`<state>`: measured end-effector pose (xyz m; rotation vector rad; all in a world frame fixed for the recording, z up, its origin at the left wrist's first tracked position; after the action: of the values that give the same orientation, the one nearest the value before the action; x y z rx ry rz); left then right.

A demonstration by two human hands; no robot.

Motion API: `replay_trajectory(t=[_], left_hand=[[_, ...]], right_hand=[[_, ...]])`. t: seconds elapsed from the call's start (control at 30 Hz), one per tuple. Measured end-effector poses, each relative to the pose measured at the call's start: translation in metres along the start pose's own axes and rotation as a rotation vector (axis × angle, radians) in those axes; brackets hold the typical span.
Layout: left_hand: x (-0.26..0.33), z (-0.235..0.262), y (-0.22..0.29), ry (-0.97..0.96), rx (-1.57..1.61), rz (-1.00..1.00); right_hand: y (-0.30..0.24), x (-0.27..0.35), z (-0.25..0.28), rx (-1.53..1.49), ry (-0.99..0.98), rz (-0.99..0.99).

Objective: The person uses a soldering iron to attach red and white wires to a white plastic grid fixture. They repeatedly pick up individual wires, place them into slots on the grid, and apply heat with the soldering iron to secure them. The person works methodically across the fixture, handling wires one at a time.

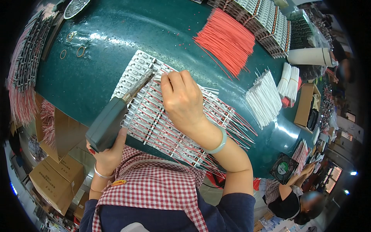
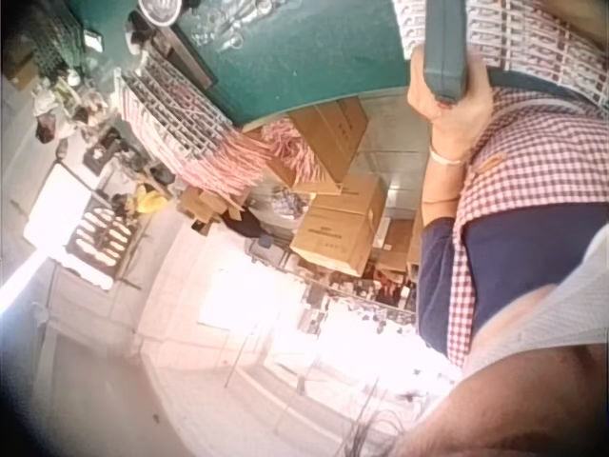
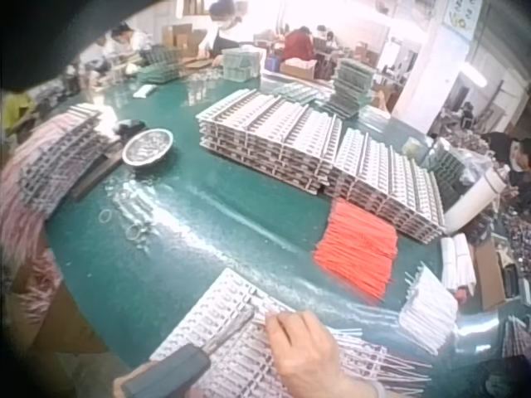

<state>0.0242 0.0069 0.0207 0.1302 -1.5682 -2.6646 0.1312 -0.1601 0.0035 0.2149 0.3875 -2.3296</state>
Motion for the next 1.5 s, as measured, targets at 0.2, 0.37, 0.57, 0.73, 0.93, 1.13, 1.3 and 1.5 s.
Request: replay_trajectory(t=[0.2, 0.37, 0.57, 0.73, 0.93, 1.13, 1.3, 1.5], left_hand=[[0.007, 0.005, -0.004, 0.025, 0.016, 0.034], [0.013, 0.006, -0.008, 0.035, 0.027, 0.028], [0.017, 0.008, -0.011, 0.041, 0.02, 0.027], [0.016, 0.008, -0.009, 0.009, -0.007, 0.046], [0.015, 0.004, -0.009, -0.016, 0.003, 0.042], [0.015, 0.001, -0.011, -0.03, 0.005, 0.042], [0.015, 0.002, -0.009, -0.02, -0.035, 0.024], [0.02, 0.008, -0.006, 0.001, -0.053, 0.015]], right_hand=[[0.0, 0.001, -0.001, 0.007, 0.014, 0.012], [0.002, 0.002, -0.002, -0.005, 0.005, 0.011], [-0.007, 0.006, 0.007, -0.033, 0.037, 0.026], [-0.008, 0.008, 0.001, -0.063, 0.016, 0.008], [-0.009, 0.009, -0.003, -0.044, -0.018, 0.021], [-0.01, 0.008, -0.003, -0.044, -0.022, 0.029], [-0.011, 0.007, -0.003, -0.028, -0.014, 0.033], [-0.011, 0.007, -0.003, -0.003, -0.012, 0.029]])
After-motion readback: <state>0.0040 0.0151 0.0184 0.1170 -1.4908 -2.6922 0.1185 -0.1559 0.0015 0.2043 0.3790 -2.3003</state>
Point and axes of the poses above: each hand's wrist, its own x-axis away from the middle knuckle, its own z-axis out of the back of the hand, y = z × x, the point moved 6 cm from there along -x, towards the middle knuckle, and after that the axes turned 11 degrees about -y, right-handed, at the moved point
